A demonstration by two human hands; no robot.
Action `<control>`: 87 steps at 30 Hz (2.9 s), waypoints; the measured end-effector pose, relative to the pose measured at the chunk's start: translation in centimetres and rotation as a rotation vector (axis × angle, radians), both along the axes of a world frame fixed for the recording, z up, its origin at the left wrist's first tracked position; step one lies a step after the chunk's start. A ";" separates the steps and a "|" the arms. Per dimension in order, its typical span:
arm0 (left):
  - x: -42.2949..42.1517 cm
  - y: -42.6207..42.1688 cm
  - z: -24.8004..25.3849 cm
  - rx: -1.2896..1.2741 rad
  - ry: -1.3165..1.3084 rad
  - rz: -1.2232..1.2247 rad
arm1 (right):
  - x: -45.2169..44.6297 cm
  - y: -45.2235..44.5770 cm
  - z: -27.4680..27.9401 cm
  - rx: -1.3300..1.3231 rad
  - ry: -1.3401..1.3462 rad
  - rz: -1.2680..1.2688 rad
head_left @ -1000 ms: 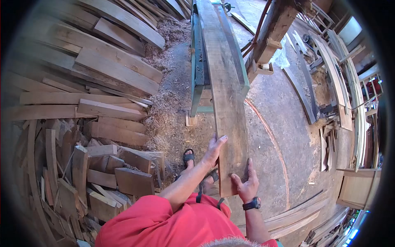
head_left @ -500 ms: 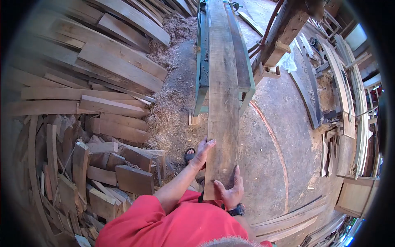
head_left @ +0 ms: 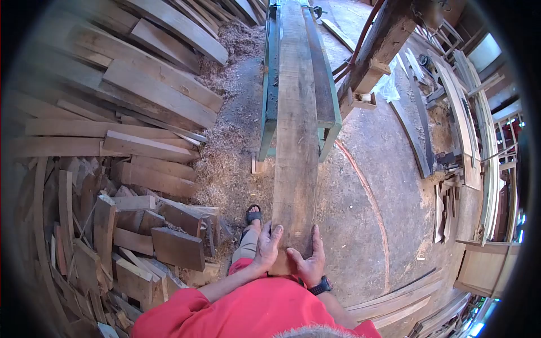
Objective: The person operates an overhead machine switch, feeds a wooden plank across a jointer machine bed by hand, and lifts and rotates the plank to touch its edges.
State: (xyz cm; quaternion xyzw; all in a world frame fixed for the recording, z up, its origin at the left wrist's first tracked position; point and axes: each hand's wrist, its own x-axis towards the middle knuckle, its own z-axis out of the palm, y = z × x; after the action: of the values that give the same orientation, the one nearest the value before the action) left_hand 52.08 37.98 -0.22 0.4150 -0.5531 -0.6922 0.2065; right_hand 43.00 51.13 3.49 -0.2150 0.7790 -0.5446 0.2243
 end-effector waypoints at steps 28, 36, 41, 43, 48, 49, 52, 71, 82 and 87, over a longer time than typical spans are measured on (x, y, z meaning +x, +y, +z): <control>-16.3 -14.4 -2.7 -0.049 0.014 0.020 | -15.4 -13.9 -2.2 0.055 0.123 -0.054; -13.4 -10.2 -5.0 -0.030 0.162 0.072 | -10.6 -13.3 -0.4 0.393 0.646 -0.102; -12.1 -9.6 -2.5 -0.381 0.163 0.039 | -10.8 -13.3 -0.9 0.399 0.688 -0.143; -11.5 -8.4 -2.6 -0.447 0.155 -0.005 | -10.8 -13.6 -0.4 0.364 0.763 -0.127; -11.5 -7.3 -3.1 -0.449 0.062 0.052 | -11.4 -15.0 0.0 0.390 0.757 -0.141; -11.6 -7.4 -2.4 -0.506 0.038 0.048 | -11.3 -15.3 0.1 0.359 0.764 -0.117; -12.2 -7.8 -1.5 -0.515 0.042 0.068 | -11.9 -16.1 -0.3 0.400 0.794 -0.135; -21.4 -17.8 -3.5 -0.698 -0.005 0.138 | -19.8 -25.9 -2.7 0.417 0.897 -0.261; -25.5 -21.8 -3.7 -0.707 -0.044 0.168 | -24.0 -30.2 -3.1 0.352 0.900 -0.256; -26.8 -23.0 -3.9 -0.736 -0.084 0.166 | -25.3 -31.4 -3.8 0.332 0.891 -0.272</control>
State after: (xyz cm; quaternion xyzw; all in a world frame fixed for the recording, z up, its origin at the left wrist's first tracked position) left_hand 25.26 14.95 -4.14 0.3845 -0.7371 -0.4105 0.3745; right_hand 17.66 19.68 -0.27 -0.2847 0.8965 -0.2926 -0.1723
